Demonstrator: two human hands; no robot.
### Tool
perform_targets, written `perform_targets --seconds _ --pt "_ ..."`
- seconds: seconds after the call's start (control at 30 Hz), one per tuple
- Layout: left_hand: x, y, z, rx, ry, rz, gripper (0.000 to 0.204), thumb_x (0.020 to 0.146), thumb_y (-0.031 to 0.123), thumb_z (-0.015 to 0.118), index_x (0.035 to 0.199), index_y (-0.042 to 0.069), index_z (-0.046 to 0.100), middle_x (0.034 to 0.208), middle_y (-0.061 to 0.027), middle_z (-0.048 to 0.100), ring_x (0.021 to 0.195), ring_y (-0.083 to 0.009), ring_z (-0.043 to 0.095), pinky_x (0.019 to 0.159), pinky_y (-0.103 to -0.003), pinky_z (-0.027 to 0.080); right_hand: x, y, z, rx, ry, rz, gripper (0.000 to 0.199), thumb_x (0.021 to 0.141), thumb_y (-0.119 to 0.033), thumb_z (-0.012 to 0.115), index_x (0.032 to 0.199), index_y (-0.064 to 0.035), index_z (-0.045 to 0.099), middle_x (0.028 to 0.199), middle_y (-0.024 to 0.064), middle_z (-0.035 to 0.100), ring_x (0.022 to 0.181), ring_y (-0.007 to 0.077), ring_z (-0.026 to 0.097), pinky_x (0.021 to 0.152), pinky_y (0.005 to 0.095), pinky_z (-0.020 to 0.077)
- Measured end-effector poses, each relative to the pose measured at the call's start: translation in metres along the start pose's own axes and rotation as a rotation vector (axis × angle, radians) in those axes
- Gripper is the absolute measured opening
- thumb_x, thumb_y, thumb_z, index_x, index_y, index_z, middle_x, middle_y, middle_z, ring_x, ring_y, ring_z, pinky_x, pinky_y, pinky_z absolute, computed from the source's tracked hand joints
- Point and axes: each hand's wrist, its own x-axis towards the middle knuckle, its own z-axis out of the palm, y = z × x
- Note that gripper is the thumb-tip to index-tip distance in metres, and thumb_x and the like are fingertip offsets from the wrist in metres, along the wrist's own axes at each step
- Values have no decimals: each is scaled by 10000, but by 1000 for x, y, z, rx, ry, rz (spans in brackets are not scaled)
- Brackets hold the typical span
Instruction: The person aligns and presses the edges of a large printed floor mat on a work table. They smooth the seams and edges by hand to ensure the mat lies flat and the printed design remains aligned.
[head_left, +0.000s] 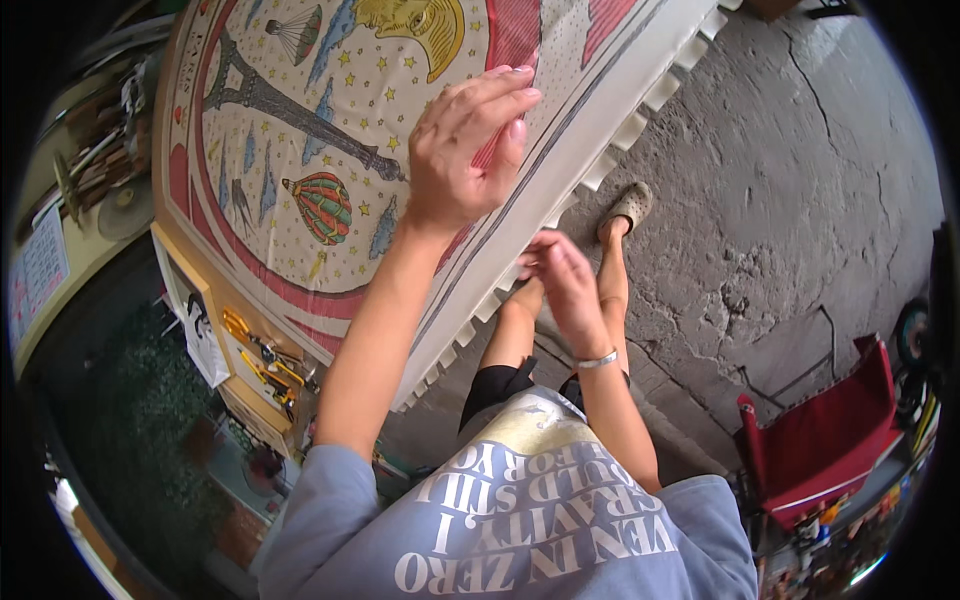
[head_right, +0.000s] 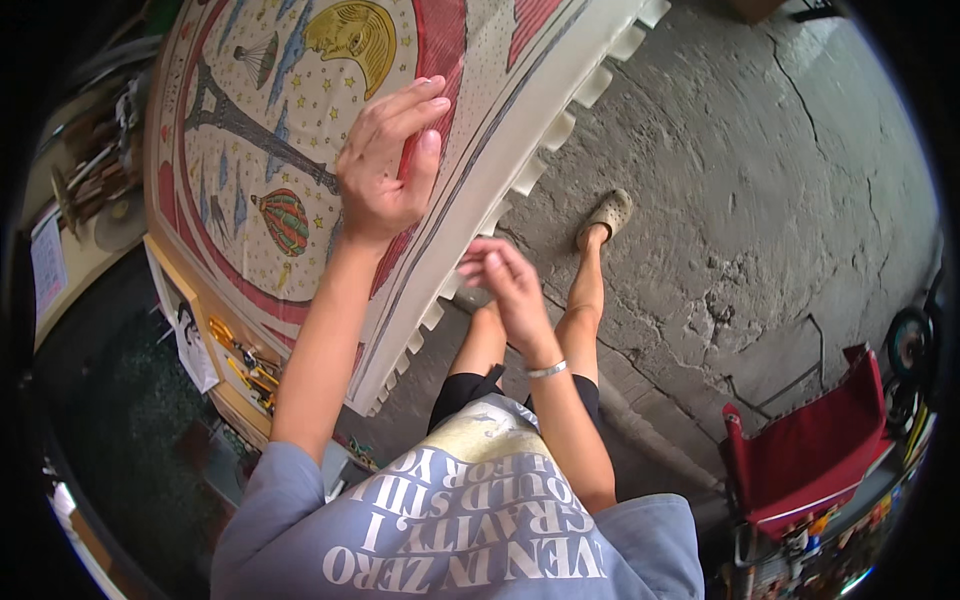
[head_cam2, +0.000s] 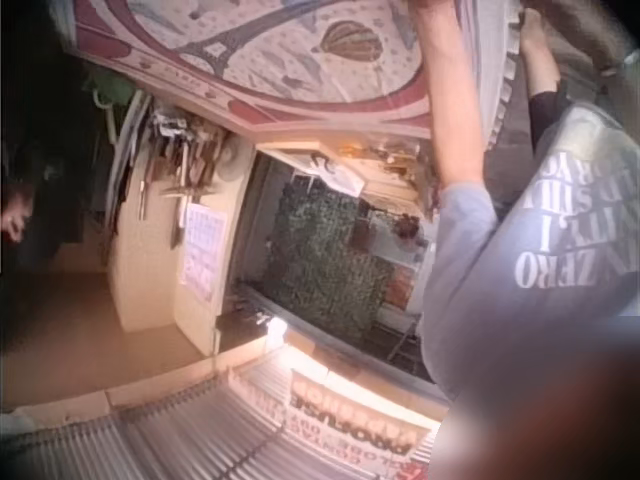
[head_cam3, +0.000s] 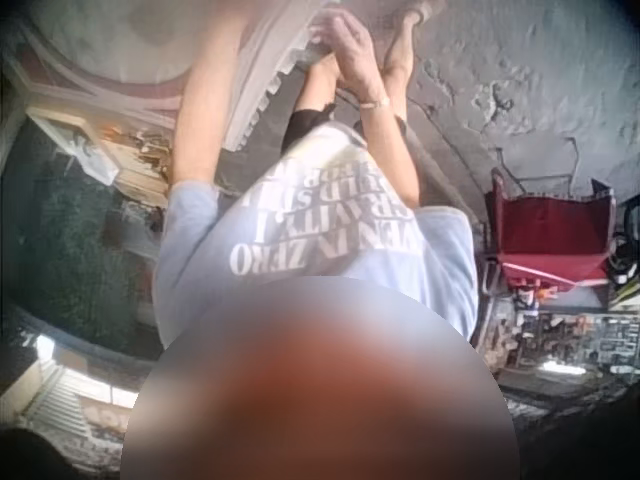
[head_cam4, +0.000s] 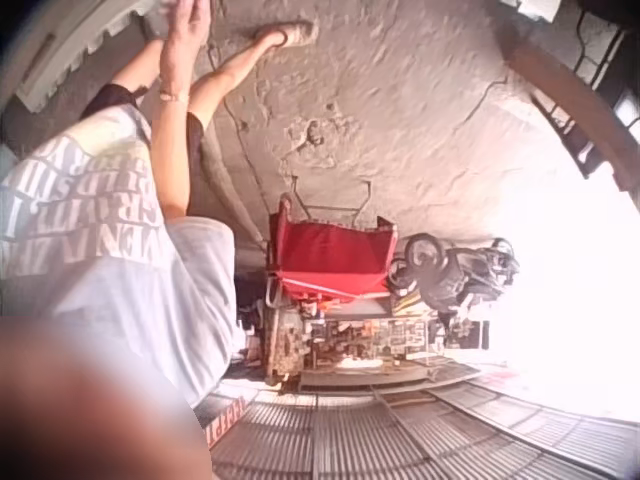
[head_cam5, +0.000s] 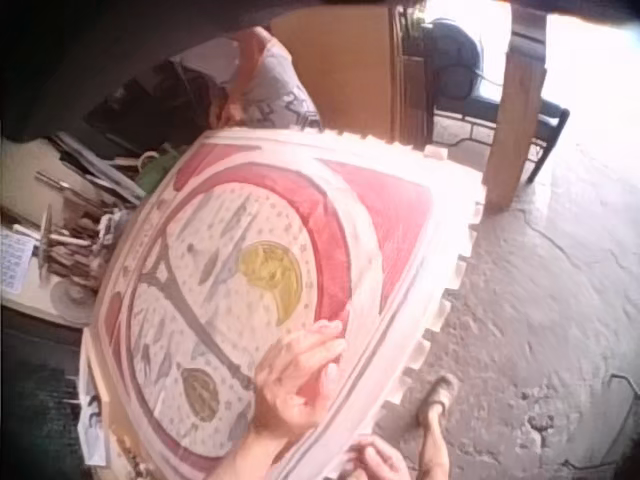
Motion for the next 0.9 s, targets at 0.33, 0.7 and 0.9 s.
perform_targets --seconds 0.33,0.7,0.9 --pt "-170 19 -121 66 -238 -163 278 924 109 661 1194 99 723 1323 -82 687 1279 -300 611 1081 -433 450 -30 112 76 232 141 -179 190 1073 -259 584 1132 -83 625 1089 4 686 1042 104 624 932 324 513" --pt "-195 6 -97 122 -203 -153 260 922 184 658 1172 144 720 1323 -34 668 1279 -277 592 1083 -418 409 -31 125 56 366 0 -114 307 1023 -196 634 1292 -59 581 1277 55 653 1228 167 584 1076 382 463" --pt "-204 10 -93 121 -199 -144 266 924 186 650 1177 145 719 1337 -31 666 1289 -277 587 1083 -414 407 -50 144 53 407 -9 -138 331 1036 -190 619 1327 -39 577 1270 60 668 1187 152 608 1027 343 479"
